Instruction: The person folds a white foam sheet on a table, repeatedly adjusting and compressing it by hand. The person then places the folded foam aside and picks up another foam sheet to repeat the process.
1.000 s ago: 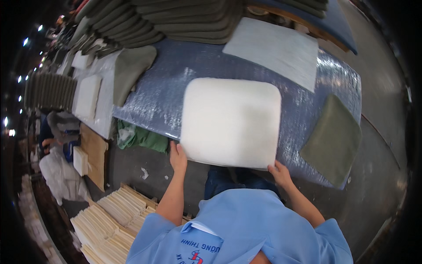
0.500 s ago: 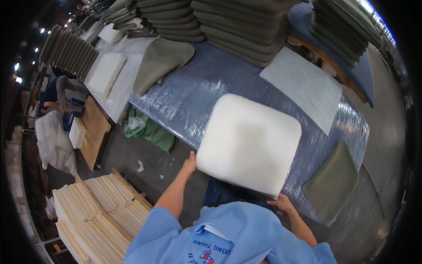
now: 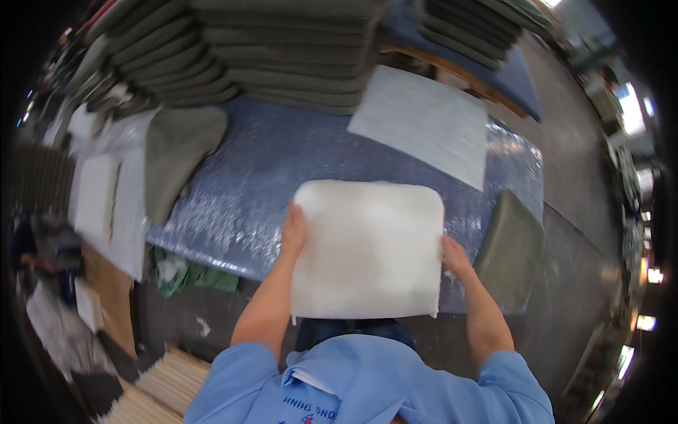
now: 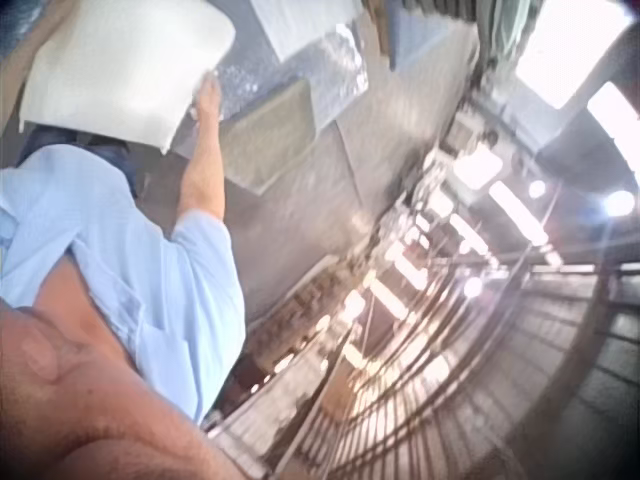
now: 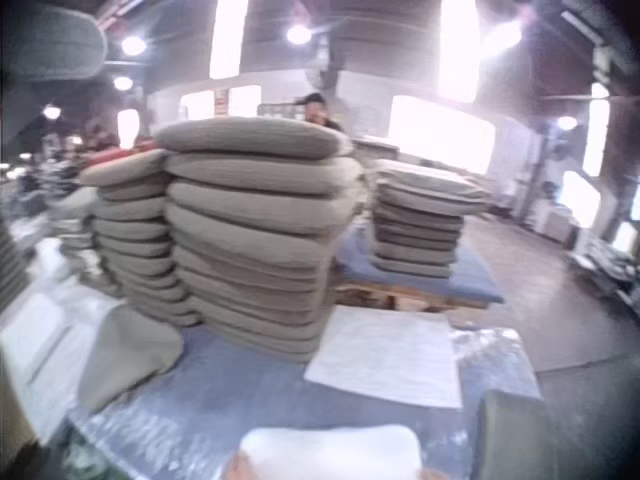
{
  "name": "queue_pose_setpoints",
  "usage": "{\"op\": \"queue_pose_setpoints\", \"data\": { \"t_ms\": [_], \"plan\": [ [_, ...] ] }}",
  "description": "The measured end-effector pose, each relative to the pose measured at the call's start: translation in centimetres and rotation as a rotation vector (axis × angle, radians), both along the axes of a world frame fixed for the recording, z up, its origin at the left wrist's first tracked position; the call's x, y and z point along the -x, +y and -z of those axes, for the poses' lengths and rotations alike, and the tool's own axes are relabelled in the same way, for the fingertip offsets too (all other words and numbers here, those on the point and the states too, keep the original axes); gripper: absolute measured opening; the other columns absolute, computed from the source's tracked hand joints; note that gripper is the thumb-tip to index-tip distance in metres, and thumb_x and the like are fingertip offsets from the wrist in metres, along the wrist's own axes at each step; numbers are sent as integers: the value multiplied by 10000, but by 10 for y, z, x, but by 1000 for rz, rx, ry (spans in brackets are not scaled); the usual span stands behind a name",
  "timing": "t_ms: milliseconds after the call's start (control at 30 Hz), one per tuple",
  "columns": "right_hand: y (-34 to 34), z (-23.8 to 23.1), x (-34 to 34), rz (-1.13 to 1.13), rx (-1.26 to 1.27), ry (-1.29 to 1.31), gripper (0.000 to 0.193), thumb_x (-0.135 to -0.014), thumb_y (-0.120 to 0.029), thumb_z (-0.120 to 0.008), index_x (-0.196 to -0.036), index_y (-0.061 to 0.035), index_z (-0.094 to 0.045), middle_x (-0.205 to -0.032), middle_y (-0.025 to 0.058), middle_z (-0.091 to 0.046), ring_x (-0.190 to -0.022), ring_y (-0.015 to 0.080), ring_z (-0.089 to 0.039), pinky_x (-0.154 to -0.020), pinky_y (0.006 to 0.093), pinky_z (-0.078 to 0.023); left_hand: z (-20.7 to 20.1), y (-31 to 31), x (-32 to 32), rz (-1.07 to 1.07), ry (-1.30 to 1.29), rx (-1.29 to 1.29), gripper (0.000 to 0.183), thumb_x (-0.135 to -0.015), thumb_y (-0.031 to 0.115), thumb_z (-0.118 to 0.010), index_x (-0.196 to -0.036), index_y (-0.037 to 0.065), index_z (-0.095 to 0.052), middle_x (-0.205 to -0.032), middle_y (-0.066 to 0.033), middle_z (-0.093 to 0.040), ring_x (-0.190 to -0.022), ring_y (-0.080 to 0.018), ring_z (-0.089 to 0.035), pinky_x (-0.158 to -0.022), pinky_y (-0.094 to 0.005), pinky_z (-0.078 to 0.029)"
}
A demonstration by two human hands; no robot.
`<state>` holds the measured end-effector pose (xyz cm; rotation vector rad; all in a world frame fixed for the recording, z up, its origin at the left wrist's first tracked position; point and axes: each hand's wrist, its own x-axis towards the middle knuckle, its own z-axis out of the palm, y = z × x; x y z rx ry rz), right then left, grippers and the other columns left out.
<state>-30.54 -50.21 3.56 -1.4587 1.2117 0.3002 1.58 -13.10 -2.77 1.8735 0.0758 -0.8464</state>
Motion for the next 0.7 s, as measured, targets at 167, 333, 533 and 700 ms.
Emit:
{"op": "queue_pose_setpoints", "data": {
  "t_ms": [167, 333, 533, 700],
  "plan": [
    [-10, 2, -8, -99, 210, 207, 908, -1048, -746, -339, -1412, 41, -607, -1135, 189, -705, -841, 248, -635, -756, 415, -518, -7, 31, -4, -130, 165, 322, 721, -1139, 538, -328, -1638, 17, -332, -1673, -177, -382, -1558, -278, -346, -1281, -377, -258],
    [-17, 5, -62, -110, 354, 156, 920, -1046, -753, -322, -1261, 60, -694, -963, 151, -691, -841, 260, -643, -701, 433, -522, -6, 45, 12, 16, 403, 436, 776, -1131, 583, -286, -1658, 15, -263, -1724, -137, -289, -1594, -275, -267, -1305, -383, -191],
    [-15, 7, -32, 148, 270, 14, 864, -1024, -758, -418, -1425, -22, -629, -883, 70, -626, -639, 139, -514, -537, 312, -412, -22, 88, -4, -287, 200, 455, 819, -1128, 602, -256, -1651, -28, -241, -1741, -142, -249, -1619, -252, -202, -1321, -375, -128],
    [34, 7, 17, 148, 118, 69, 818, -1027, -741, -450, -1365, -27, -660, -741, 22, -548, -515, 84, -386, -443, 261, -295, -20, 85, 58, -211, 249, 417, 799, -1137, 576, -256, -1624, -55, -302, -1714, -162, -309, -1606, -256, -242, -1317, -381, -154]
  ]
}}
